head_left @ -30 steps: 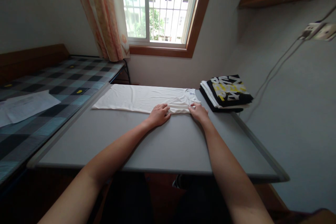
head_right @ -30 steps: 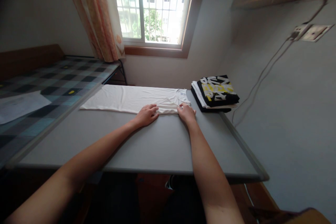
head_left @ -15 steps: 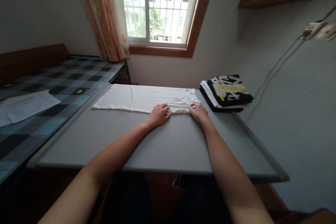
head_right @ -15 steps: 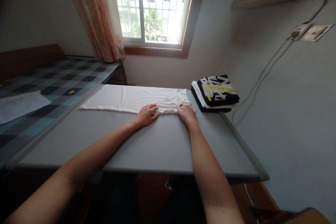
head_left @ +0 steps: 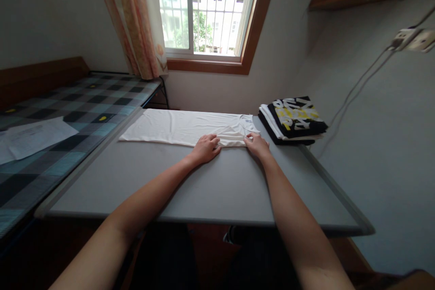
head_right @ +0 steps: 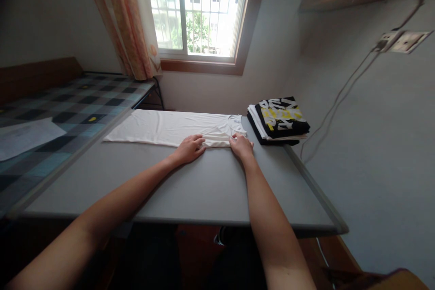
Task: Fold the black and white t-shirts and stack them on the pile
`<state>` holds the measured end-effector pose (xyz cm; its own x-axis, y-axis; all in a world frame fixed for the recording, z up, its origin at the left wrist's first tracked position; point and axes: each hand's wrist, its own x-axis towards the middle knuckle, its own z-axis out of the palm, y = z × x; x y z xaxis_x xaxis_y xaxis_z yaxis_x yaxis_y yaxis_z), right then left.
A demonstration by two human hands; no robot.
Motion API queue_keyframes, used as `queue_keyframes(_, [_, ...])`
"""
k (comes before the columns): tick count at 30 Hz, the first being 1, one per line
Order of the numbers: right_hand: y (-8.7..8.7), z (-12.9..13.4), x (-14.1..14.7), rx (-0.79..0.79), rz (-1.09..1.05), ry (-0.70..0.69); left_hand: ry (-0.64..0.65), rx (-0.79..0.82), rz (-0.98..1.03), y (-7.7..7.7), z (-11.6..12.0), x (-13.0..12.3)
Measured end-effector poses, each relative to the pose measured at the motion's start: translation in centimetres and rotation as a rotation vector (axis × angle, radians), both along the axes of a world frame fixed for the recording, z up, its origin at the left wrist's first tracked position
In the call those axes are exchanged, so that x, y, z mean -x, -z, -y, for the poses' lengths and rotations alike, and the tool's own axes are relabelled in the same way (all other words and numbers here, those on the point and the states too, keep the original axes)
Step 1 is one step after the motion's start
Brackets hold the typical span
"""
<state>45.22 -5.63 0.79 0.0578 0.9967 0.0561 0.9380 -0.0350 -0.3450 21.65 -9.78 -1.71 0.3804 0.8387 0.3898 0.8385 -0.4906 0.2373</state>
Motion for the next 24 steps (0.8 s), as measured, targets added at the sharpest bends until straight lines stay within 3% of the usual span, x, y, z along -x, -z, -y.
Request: queue_keyframes(24, [0.19, -0.33, -0.63, -0.050, -0.047, 0.055, -0.020, 0.047, 0.043, -0.33, 0.19, -0.24])
